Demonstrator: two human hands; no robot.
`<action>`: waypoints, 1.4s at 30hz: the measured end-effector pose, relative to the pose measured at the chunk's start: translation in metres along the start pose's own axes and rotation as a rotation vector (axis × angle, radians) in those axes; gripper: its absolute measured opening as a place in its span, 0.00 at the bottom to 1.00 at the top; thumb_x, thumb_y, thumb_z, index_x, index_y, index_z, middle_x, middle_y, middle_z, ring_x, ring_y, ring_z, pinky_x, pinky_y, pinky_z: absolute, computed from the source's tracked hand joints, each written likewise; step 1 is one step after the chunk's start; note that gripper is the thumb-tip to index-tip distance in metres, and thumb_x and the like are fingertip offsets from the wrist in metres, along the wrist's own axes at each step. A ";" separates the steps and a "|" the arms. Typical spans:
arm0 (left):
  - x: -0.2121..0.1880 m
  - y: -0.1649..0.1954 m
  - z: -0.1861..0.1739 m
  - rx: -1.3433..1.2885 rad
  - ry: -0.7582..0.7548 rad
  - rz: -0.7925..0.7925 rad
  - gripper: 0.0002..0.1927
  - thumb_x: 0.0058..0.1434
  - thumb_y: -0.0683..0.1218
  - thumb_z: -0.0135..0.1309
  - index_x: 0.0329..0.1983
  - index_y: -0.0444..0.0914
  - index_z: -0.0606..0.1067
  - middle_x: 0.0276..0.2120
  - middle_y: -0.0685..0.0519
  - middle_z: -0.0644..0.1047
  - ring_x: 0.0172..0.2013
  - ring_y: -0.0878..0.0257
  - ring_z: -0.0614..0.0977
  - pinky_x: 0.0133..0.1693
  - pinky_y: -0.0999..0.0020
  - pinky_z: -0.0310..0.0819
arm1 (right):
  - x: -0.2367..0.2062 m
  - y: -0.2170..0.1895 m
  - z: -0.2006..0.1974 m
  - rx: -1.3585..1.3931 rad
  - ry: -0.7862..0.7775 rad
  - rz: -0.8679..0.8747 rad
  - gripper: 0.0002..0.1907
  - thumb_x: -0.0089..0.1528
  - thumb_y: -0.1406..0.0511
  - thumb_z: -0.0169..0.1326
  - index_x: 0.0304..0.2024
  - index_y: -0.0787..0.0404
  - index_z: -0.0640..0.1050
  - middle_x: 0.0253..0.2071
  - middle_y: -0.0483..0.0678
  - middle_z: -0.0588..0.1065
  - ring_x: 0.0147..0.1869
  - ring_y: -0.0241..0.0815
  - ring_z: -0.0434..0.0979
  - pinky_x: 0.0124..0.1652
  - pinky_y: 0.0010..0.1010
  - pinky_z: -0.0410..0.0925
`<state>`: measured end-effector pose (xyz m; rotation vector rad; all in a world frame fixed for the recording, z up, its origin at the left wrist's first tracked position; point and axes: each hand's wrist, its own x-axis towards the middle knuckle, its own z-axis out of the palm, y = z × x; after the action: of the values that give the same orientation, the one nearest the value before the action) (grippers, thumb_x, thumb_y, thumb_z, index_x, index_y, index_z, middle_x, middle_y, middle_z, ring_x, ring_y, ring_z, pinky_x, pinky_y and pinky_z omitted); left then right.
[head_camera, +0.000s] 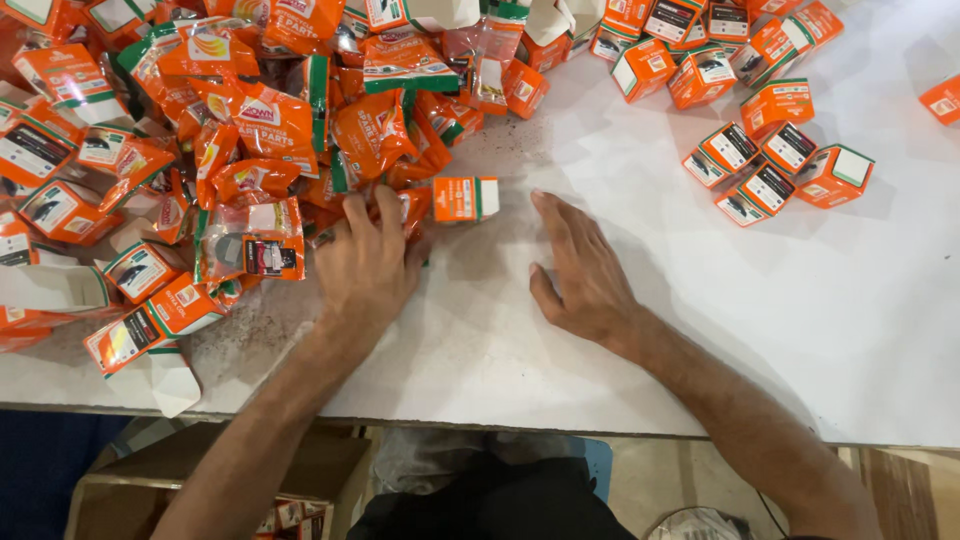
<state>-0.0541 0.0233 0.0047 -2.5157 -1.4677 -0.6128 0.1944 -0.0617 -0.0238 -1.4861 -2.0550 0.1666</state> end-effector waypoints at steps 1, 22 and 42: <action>0.001 -0.004 0.004 -0.020 -0.038 -0.002 0.34 0.61 0.61 0.64 0.57 0.32 0.71 0.43 0.38 0.72 0.31 0.48 0.81 0.25 0.56 0.76 | 0.003 -0.003 0.000 0.009 -0.015 -0.031 0.46 0.58 0.68 0.57 0.74 0.70 0.51 0.70 0.67 0.62 0.72 0.66 0.63 0.68 0.52 0.60; -0.021 -0.014 0.018 -0.824 0.096 0.002 0.28 0.49 0.34 0.57 0.55 0.41 0.73 0.57 0.43 0.74 0.51 0.46 0.80 0.50 0.54 0.79 | 0.042 -0.002 0.046 0.180 0.208 -0.074 0.21 0.60 0.67 0.66 0.51 0.62 0.70 0.50 0.54 0.74 0.53 0.65 0.78 0.66 0.53 0.66; 0.011 0.028 0.049 -0.417 0.256 0.475 0.13 0.64 0.48 0.60 0.49 0.42 0.75 0.63 0.45 0.67 0.71 0.47 0.62 0.73 0.32 0.47 | 0.020 0.007 0.028 0.245 0.073 0.145 0.47 0.50 0.75 0.62 0.69 0.62 0.56 0.52 0.66 0.77 0.54 0.66 0.80 0.47 0.47 0.75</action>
<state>-0.0120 0.0346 -0.0326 -2.7993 -0.6682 -1.1840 0.1816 -0.0349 -0.0416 -1.4645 -1.7985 0.4007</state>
